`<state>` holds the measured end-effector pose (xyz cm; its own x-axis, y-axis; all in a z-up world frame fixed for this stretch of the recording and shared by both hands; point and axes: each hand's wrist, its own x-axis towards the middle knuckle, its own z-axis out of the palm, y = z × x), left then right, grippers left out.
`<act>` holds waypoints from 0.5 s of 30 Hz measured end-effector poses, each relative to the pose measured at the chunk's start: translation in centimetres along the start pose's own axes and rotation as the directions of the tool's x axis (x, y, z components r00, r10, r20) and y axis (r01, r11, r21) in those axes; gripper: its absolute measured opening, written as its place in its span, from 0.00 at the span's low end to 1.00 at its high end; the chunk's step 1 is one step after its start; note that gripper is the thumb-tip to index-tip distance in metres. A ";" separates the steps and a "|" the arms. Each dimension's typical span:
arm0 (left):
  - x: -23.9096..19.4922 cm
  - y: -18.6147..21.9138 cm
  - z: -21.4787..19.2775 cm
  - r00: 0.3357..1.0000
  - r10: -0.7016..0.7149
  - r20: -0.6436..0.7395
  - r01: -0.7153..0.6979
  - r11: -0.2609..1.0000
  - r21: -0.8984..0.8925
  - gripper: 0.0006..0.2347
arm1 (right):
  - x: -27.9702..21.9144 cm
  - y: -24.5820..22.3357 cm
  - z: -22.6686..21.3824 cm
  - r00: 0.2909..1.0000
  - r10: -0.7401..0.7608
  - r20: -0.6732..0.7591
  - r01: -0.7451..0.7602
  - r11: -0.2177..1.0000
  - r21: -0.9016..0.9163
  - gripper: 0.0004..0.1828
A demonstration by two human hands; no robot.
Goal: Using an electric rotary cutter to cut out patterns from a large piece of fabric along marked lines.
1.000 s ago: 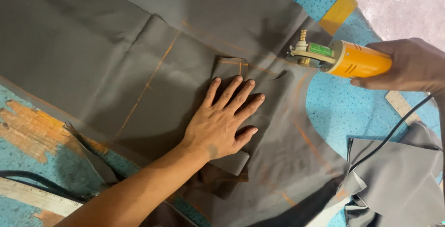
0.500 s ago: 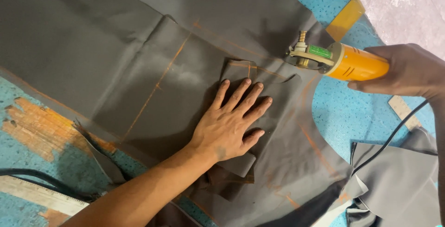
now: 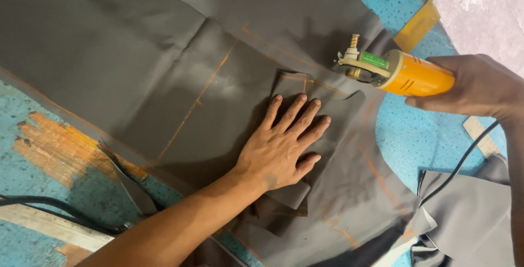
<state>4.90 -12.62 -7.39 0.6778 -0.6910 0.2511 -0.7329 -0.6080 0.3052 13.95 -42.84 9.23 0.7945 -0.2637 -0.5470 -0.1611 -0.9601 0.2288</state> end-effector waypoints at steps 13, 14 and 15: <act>0.0 -0.1 0.3 1.000 -0.003 0.013 0.003 1.000 -0.002 0.30 | -0.2 -2.6 -0.4 1.000 0.021 -0.005 -0.021 1.000 0.000 0.24; 0.0 -0.1 0.3 1.000 -0.004 0.013 0.004 1.000 -0.002 0.30 | -0.3 -2.9 -0.5 1.000 0.019 -0.005 -0.019 1.000 0.000 0.24; 0.0 0.0 0.3 1.000 -0.004 0.022 0.004 1.000 0.001 0.30 | -0.4 -3.3 -0.6 0.999 0.032 -0.007 -0.032 0.999 0.024 0.24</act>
<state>4.92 -12.73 -7.69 0.6796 -0.6969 0.2291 -0.7300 -0.6113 0.3057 14.46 -39.49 9.18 0.7929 -0.2934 -0.5341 -0.1998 -0.9532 0.2269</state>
